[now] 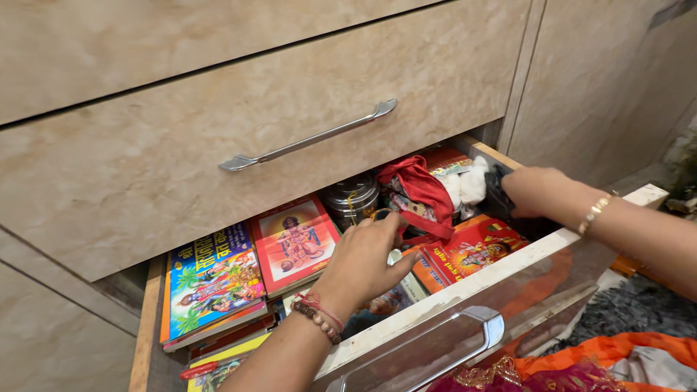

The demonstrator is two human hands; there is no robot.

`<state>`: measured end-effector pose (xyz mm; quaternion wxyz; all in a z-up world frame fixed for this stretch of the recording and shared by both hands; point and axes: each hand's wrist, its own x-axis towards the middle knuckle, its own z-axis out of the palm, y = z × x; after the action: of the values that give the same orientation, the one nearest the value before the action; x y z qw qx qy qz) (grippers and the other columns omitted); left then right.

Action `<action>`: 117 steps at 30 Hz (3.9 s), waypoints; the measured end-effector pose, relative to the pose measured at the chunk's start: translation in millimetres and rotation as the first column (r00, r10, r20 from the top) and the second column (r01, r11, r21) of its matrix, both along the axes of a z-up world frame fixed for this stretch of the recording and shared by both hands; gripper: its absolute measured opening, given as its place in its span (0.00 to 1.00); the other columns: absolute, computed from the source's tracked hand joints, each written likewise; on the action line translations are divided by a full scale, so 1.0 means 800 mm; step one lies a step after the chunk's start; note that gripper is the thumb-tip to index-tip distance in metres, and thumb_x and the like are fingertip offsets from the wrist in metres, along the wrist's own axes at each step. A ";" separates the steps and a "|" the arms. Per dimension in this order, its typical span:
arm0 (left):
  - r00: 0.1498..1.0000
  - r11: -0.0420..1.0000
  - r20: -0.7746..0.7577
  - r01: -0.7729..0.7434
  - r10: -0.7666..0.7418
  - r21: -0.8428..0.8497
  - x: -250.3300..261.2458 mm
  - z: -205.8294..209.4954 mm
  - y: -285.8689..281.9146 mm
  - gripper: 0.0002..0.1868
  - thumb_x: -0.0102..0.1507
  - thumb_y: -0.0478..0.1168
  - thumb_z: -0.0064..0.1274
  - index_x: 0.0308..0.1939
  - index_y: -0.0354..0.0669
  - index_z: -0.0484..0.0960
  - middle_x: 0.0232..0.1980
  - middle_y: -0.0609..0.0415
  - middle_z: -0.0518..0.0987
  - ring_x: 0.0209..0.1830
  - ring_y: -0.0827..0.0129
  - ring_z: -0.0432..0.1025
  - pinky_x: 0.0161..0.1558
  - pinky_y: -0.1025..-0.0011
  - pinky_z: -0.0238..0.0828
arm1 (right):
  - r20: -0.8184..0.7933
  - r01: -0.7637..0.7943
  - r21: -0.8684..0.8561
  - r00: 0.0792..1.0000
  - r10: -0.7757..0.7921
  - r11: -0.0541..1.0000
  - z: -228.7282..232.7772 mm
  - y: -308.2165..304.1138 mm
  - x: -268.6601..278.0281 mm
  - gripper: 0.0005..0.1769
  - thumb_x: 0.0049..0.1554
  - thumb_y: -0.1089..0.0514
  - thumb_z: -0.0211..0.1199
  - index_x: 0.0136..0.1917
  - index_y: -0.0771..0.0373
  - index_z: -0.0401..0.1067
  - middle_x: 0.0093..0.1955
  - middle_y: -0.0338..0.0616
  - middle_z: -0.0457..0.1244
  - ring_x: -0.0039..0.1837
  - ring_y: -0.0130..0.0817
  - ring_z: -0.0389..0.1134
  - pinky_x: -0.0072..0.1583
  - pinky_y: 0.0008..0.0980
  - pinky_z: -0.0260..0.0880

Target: The person organizes a drawer by moving various items including boxes, books, and fabric cloths, unfolding and refolding a pink cloth, and rearranging small containers.

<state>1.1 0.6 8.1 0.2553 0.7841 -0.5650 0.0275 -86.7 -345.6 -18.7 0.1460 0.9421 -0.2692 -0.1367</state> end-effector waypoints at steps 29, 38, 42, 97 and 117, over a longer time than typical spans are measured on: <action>0.965 0.990 0.226 -0.137 0.132 0.008 0.033 -0.019 0.006 0.22 0.57 0.51 0.62 0.46 0.41 0.78 0.44 0.44 0.82 0.49 0.49 0.74 0.48 0.50 0.68 | 0.105 -0.298 -0.311 0.933 0.344 0.903 -0.022 0.104 0.043 0.09 0.60 0.54 0.60 0.46 0.52 0.82 0.48 0.44 0.74 0.51 0.39 0.77 0.50 0.40 0.74; 0.898 0.964 0.431 0.035 0.085 -0.263 -0.004 0.034 0.022 0.10 0.63 0.46 0.62 0.41 0.44 0.82 0.42 0.49 0.81 0.45 0.52 0.74 0.47 0.55 0.69 | 0.704 -0.504 0.021 0.621 0.345 0.863 0.060 0.243 -0.090 0.18 0.58 0.46 0.64 0.57 0.55 0.77 0.47 0.50 0.70 0.48 0.52 0.72 0.50 0.49 0.72; 0.963 0.858 0.271 0.144 -0.007 -0.492 -0.092 0.040 0.019 0.09 0.67 0.40 0.62 0.46 0.40 0.81 0.45 0.49 0.81 0.47 0.53 0.73 0.49 0.59 0.69 | 0.867 -0.643 -0.242 0.192 0.459 0.726 0.060 0.163 -0.220 0.18 0.58 0.58 0.69 0.60 0.62 0.75 0.61 0.49 0.70 0.64 0.47 0.72 0.66 0.43 0.71; 0.966 0.979 -0.255 -0.091 0.043 -0.180 -0.272 -0.160 0.118 0.59 0.44 0.61 0.75 0.72 0.42 0.63 0.71 0.47 0.69 0.77 0.52 0.60 0.74 0.41 0.45 | 0.671 -0.796 0.589 0.383 -0.635 0.142 0.044 0.286 -0.260 0.04 0.66 0.63 0.54 0.48 0.64 0.68 0.55 0.58 0.69 0.49 0.28 0.70 0.47 0.27 0.74; 0.952 0.959 -0.130 -0.266 0.277 0.097 -0.238 -0.148 0.141 0.75 0.41 0.68 0.73 0.81 0.43 0.49 0.85 0.34 0.31 0.81 0.27 0.24 0.69 0.26 0.37 | 0.855 -0.605 0.504 0.450 -0.258 0.616 -0.036 0.283 -0.285 0.08 0.51 0.64 0.65 0.47 0.67 0.74 0.35 0.41 0.69 0.41 0.20 0.64 0.42 0.30 0.66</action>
<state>-189.5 113.3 -110.4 0.2578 0.8636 -0.4330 -0.0157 -314.6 -119.0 -47.5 -0.4112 0.8597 -0.1055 0.2840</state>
